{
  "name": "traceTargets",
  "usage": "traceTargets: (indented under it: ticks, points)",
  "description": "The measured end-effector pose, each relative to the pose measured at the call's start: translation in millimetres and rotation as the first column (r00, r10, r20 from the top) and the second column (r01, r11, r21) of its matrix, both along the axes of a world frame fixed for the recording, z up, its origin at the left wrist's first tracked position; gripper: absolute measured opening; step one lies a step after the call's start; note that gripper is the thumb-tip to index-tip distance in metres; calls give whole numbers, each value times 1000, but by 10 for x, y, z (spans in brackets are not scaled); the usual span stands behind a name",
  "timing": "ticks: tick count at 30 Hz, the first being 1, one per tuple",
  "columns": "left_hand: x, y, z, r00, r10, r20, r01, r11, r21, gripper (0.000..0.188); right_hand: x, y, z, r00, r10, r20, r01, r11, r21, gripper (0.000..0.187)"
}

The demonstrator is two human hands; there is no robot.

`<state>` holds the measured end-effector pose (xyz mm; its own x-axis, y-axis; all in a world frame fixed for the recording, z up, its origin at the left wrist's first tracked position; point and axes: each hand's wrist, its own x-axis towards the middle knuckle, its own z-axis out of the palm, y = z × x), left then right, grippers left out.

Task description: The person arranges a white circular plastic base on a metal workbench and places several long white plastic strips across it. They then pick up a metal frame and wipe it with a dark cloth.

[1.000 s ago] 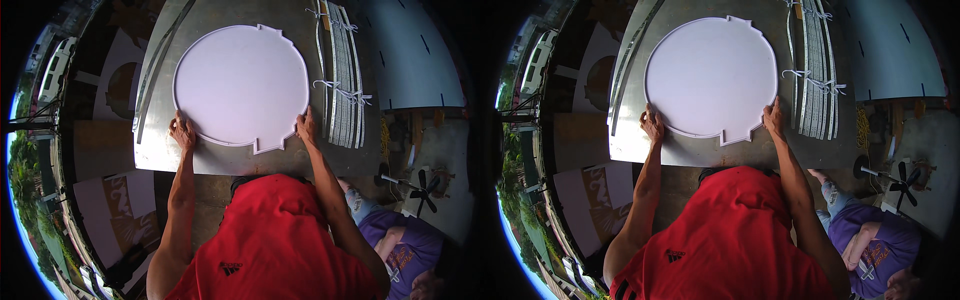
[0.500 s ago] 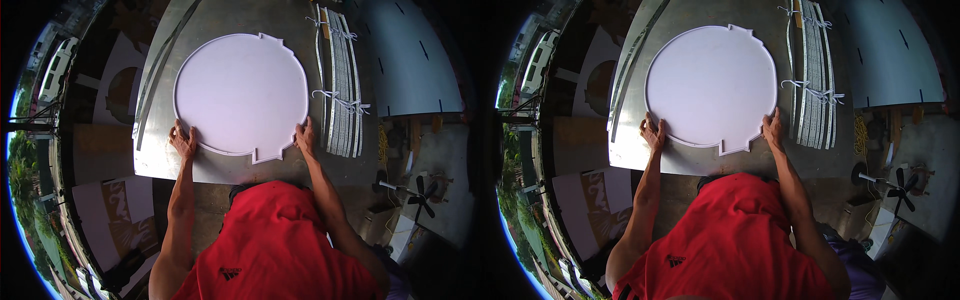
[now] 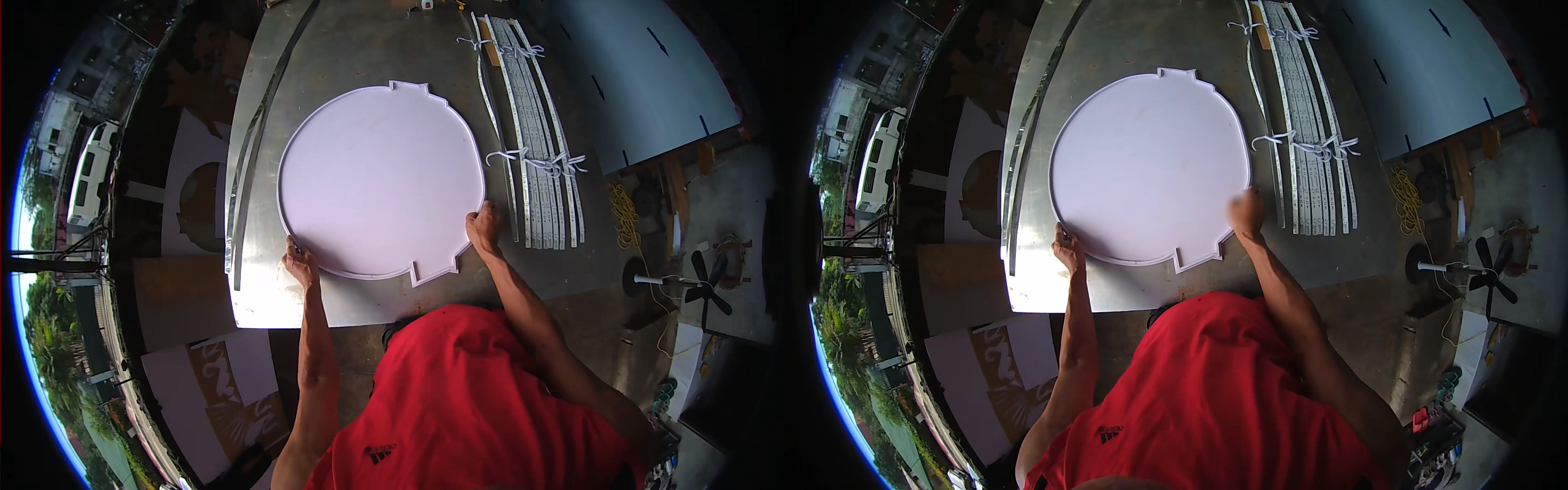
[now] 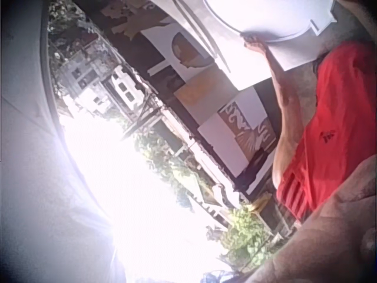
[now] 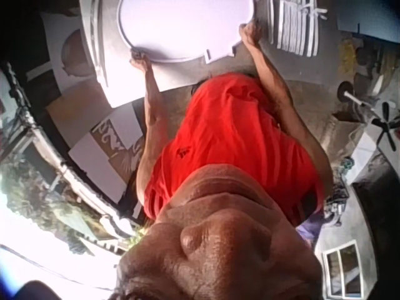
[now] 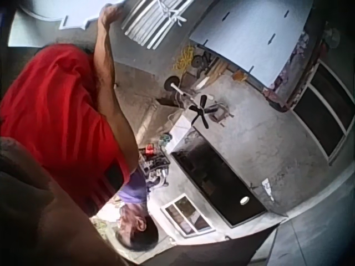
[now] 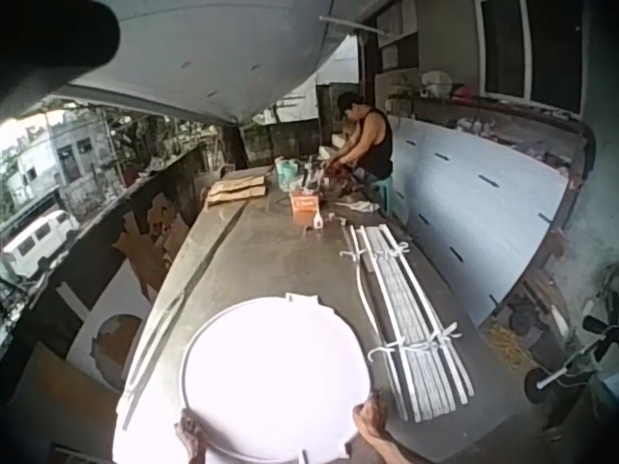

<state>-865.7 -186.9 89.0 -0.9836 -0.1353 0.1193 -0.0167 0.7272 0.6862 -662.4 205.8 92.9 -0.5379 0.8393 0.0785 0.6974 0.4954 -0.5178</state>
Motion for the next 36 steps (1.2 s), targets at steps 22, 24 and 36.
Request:
traceTargets:
  ticks: [22, 24, 36]
  points:
    - [297, 79, -104, 995, 5, -96, 9, 988, 155, 54, 181, 237, 64, 994, 10, -110, -25, 990, -135, 48]
    - [387, 66, -50, 989, -5, -145, 11, 999, 42, 56, 200, 249, 58, 993, 36, -110, -51, 989, -140, 48]
    - [489, 141, 118, 989, -112, -98, 93, 979, -182, 56, 264, 285, -7, 970, 151, -192, -160, 986, -34, 42]
